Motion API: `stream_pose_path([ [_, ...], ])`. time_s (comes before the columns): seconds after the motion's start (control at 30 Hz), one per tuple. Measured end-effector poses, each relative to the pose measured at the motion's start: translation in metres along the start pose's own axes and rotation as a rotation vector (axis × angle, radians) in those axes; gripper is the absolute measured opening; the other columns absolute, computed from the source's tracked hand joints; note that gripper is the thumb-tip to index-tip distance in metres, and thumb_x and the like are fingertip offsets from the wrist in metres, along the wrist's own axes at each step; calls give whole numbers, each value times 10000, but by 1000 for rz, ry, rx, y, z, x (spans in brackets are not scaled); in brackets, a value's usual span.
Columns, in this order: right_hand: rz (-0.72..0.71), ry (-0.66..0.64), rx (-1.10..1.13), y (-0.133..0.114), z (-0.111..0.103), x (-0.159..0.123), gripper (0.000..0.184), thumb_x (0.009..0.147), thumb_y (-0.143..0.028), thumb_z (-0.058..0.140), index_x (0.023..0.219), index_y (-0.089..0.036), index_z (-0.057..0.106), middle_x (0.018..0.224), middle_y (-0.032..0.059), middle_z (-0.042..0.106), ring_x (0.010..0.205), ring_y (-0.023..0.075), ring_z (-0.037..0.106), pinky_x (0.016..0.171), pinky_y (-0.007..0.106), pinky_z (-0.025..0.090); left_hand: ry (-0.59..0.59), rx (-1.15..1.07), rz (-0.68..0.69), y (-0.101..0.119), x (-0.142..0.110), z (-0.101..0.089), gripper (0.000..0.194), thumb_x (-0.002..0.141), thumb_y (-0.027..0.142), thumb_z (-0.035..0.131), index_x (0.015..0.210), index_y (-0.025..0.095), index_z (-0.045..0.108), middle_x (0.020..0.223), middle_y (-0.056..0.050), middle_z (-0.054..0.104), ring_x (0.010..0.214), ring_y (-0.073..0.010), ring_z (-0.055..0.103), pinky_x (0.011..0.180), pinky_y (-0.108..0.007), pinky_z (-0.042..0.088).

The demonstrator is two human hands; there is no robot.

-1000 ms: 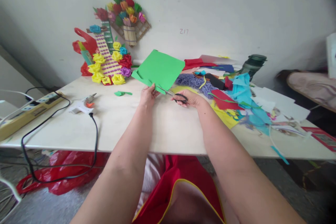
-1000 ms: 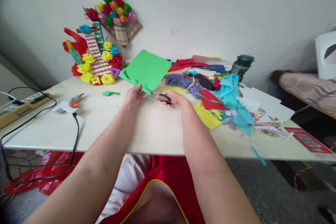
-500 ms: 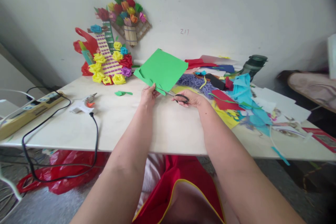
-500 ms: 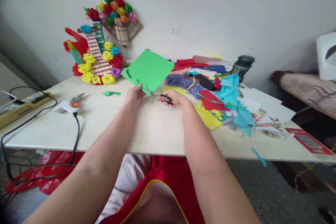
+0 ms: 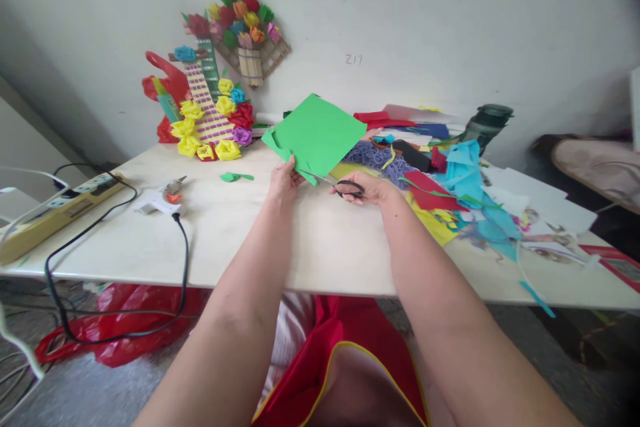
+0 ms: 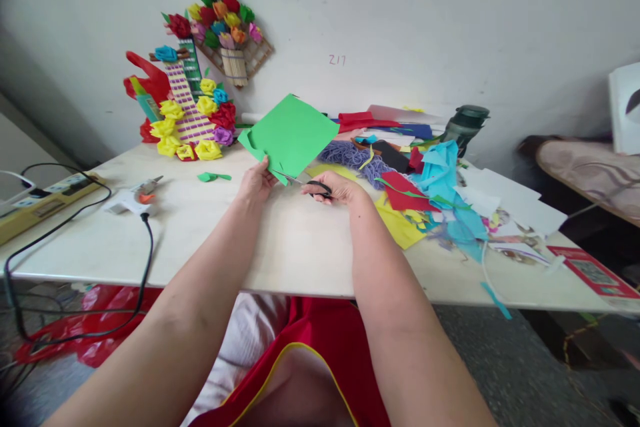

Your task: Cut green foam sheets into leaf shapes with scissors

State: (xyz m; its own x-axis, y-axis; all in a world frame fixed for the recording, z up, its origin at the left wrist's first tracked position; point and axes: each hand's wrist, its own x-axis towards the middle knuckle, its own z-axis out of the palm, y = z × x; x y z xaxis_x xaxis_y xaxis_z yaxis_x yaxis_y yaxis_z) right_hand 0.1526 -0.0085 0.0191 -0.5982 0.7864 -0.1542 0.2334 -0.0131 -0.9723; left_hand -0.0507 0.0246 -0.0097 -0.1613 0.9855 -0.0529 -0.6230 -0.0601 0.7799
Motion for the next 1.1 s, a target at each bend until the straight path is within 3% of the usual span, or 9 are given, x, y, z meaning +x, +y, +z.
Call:
stream_pose_path([
  [0.43, 43, -28, -26, 0, -2, -4, 185, 775, -219, 606, 835, -45, 623, 424, -31, 502, 291, 34, 335, 288, 169, 221, 52, -27, 4, -2, 4, -1, 174, 826, 209, 567, 966, 120, 618, 695, -50, 684, 645, -149, 663, 718, -288, 544],
  [0.67, 55, -9, -31, -1, 1, -4, 196, 779, -228, 612, 843, -43, 621, 431, -31, 509, 292, 35, 348, 286, 168, 236, 64, -30, -9, -1, 1, 2, 144, 816, 213, 579, 922, 123, 616, 648, -31, 657, 535, -122, 619, 651, -267, 529],
  [1.1, 77, 23, -83, 0, 7, -1, 213, 773, -252, 630, 848, -52, 625, 427, -35, 519, 282, 37, 361, 286, 175, 227, 43, -23, -7, -2, -1, 4, 122, 816, 221, 585, 897, 136, 616, 624, -12, 641, 528, -112, 599, 644, -255, 512],
])
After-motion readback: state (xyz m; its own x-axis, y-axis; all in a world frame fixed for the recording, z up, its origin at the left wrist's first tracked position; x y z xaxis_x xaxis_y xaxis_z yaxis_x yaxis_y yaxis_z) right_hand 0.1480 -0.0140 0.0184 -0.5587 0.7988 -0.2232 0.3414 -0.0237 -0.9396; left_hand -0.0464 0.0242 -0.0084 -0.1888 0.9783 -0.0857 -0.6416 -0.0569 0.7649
